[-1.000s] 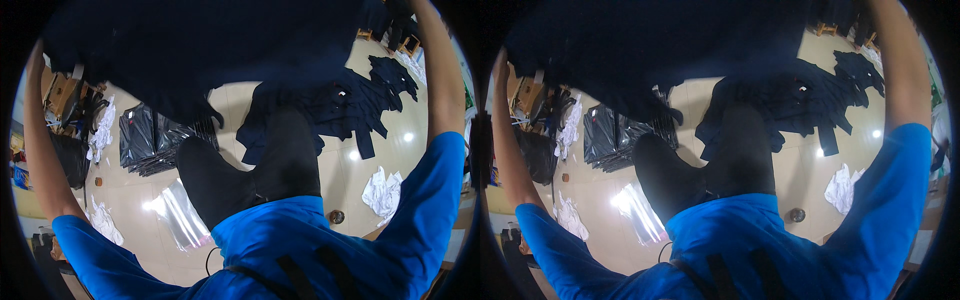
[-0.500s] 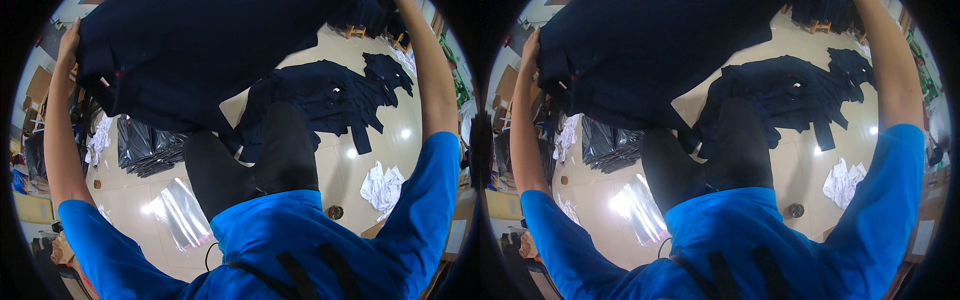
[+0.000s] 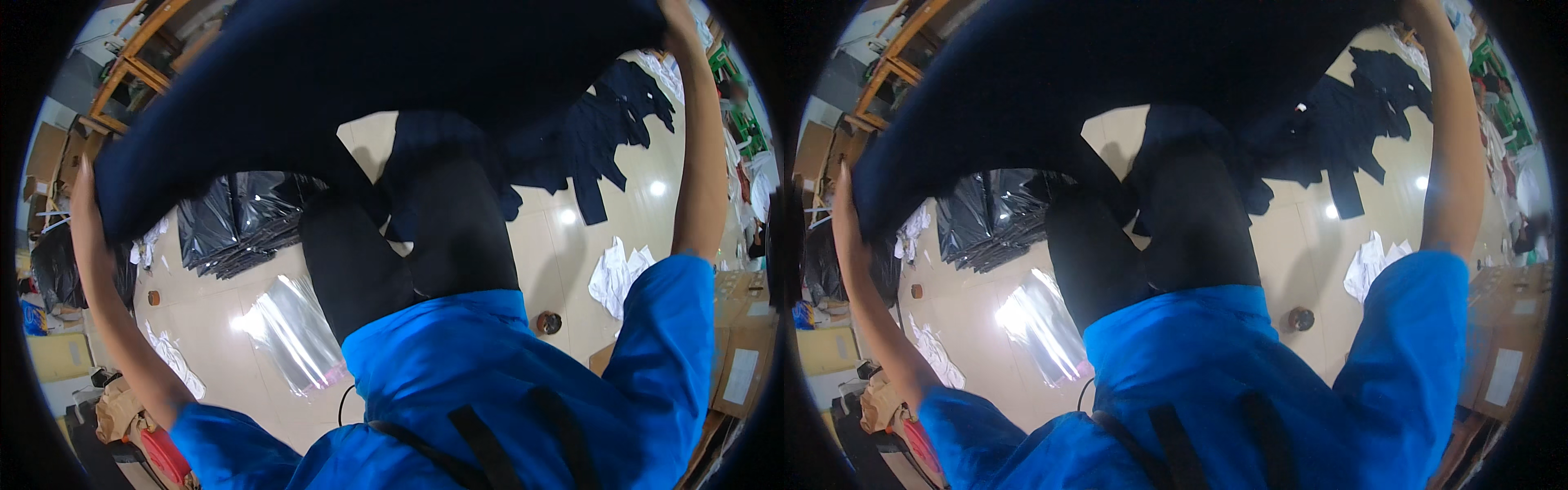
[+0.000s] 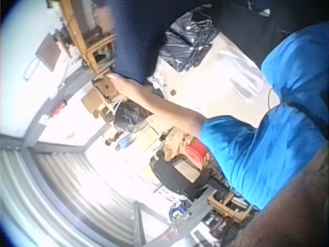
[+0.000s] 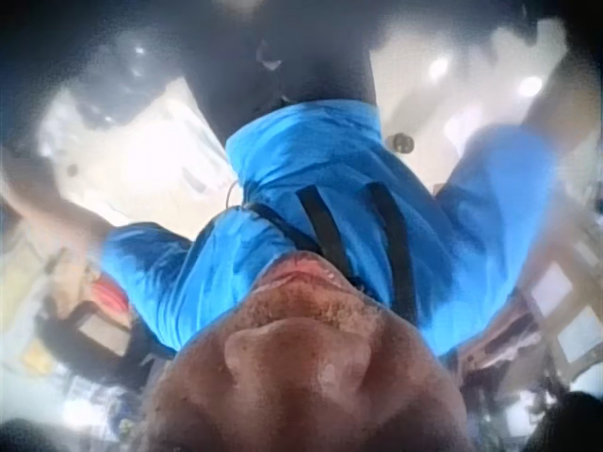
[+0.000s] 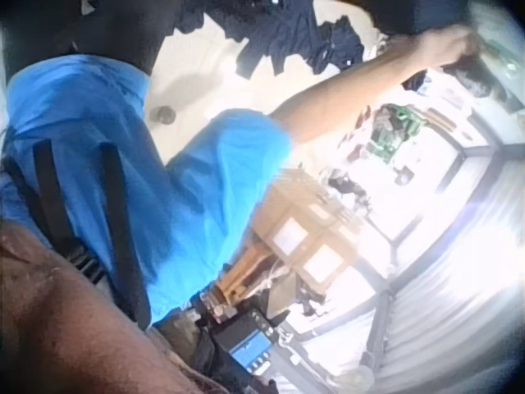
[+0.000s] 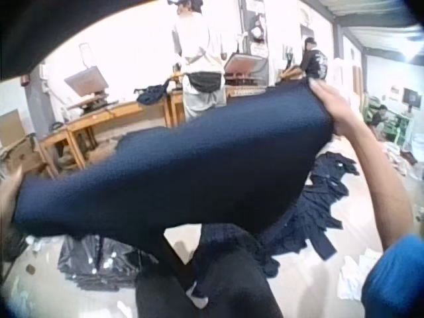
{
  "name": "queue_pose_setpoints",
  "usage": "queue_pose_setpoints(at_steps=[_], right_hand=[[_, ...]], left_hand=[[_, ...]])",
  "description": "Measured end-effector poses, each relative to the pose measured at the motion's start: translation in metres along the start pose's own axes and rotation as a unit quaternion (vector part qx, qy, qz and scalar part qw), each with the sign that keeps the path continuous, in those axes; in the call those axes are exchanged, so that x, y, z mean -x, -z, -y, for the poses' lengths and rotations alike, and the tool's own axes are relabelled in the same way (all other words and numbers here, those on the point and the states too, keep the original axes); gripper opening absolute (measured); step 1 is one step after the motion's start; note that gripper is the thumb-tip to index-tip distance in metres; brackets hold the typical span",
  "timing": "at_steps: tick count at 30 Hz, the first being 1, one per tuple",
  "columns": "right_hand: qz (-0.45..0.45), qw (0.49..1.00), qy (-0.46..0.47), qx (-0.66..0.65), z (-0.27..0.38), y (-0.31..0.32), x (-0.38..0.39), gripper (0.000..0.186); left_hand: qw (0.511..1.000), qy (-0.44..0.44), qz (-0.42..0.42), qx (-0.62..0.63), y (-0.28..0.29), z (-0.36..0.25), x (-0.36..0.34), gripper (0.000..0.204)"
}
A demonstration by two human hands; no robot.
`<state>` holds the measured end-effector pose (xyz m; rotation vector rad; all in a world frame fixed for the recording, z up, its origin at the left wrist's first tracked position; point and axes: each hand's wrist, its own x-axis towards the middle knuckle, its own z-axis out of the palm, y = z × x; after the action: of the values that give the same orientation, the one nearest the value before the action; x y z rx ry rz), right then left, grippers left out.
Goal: The person folds dark blue polo shirts and places each into a clear plastic bag, then stacks the packaged shirts. The person repeats this process for multiple shirts in a warehouse setting.
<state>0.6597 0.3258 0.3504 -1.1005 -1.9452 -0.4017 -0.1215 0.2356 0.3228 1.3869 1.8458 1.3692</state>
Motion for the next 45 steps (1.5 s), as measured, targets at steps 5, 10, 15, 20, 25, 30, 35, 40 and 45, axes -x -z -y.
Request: queue_pose_setpoints(at_steps=[5, 10, 15, 20, 25, 30, 35, 40, 45], right_hand=[[0.187, 0.903, -0.386, -0.026, 0.058, -0.004, 0.256, 0.054], [0.418, 0.722, -0.537, -0.128, 0.121, -0.046, 0.375, 0.053], [0.287, 0.861, -0.420, 0.001, 0.130, -0.031, 0.369, 0.048], [0.286, 0.848, -0.443, 0.048, 0.139, -0.010, 0.329, 0.048], [0.331, 0.843, -0.425, -0.003, 0.125, -0.073, 0.396, 0.039], [0.259, 0.715, -0.615, -0.208, 0.141, -0.078, 0.439, 0.037], [0.099, 0.597, -0.686, -0.404, 0.163, -0.073, 0.456, 0.033], [0.106, 0.675, -0.660, -0.312, 0.165, -0.081, 0.448, 0.029], [0.184, 0.769, -0.574, -0.214, 0.160, -0.057, 0.404, 0.031]], left_hand=[[0.981, 0.144, 0.054, -0.121, 0.009, 0.204, 0.170, 0.082], [0.953, 0.167, 0.198, -0.158, -0.030, 0.298, 0.259, 0.053], [0.980, 0.135, 0.124, -0.075, -0.024, 0.269, 0.259, 0.045], [0.981, 0.147, 0.080, -0.097, -0.011, 0.246, 0.238, 0.049], [0.943, 0.145, 0.242, -0.175, -0.041, 0.305, 0.238, 0.051], [0.938, 0.203, 0.268, -0.084, -0.043, 0.340, 0.270, 0.036], [0.941, 0.237, 0.241, 0.010, -0.041, 0.352, 0.295, 0.040], [0.955, 0.251, 0.058, 0.150, -0.066, 0.330, 0.297, 0.038], [0.975, 0.190, 0.023, 0.113, -0.045, 0.300, 0.276, 0.038]])
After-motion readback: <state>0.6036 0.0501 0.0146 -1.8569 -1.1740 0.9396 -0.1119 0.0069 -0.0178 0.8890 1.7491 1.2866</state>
